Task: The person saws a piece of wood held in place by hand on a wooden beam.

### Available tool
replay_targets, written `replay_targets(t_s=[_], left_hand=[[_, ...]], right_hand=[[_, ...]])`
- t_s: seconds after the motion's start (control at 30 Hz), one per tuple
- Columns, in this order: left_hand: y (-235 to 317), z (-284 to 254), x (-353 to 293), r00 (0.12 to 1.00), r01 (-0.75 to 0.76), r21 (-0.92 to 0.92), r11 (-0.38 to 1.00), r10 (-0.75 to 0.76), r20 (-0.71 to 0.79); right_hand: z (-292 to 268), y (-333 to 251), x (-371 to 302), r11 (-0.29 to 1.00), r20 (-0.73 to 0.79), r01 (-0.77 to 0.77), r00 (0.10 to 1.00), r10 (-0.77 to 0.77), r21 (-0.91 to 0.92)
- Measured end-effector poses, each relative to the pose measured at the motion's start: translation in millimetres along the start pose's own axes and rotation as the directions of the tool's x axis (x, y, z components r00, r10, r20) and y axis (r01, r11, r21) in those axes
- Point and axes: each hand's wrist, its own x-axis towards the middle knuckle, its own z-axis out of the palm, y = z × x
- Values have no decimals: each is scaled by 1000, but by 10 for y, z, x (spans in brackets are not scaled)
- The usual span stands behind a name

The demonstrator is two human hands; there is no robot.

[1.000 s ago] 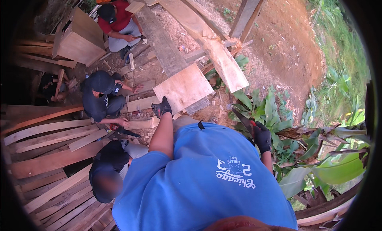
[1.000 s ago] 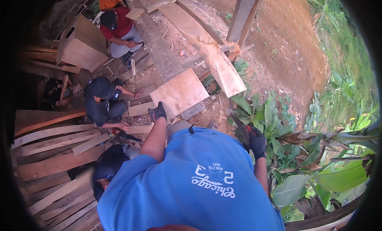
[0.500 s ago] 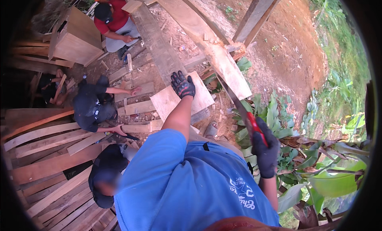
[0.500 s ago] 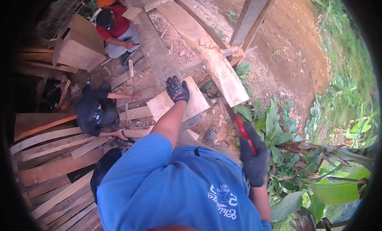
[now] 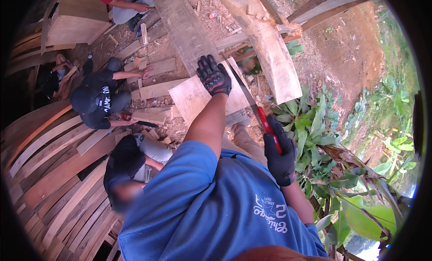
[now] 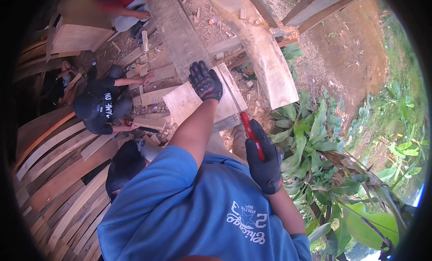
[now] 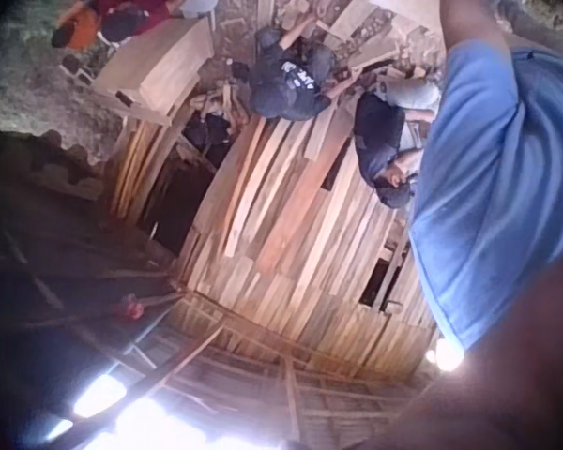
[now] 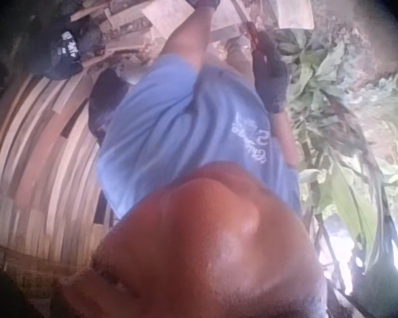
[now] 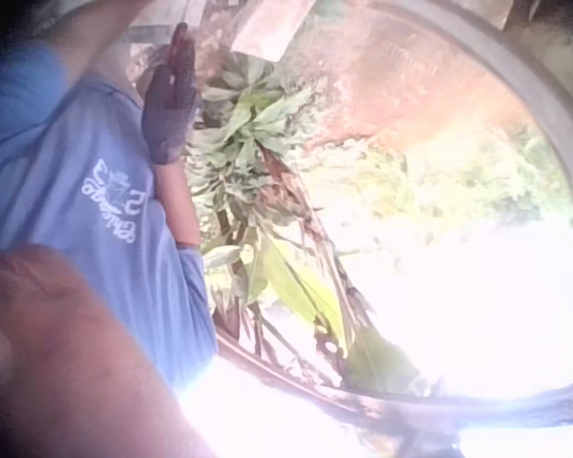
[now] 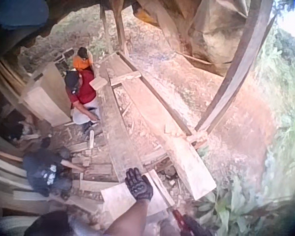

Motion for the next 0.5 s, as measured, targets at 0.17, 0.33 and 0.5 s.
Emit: replay_targets(t_s=[0.17,0.33,0.5], left_hand=[[-128,-141,156,990,-105,33,994,102,93],[-131,-205,212,985,-166,-14,986,166,35],[-139,-133,164,986,-163,19,986,162,47]], right_hand=[[-163,-244,-129,998,35,23,999,-21,-62],[-196,-445,-72,993,91,-21,995,32,-120],[-123,-719,25,989,123,-73,988,89,-132]])
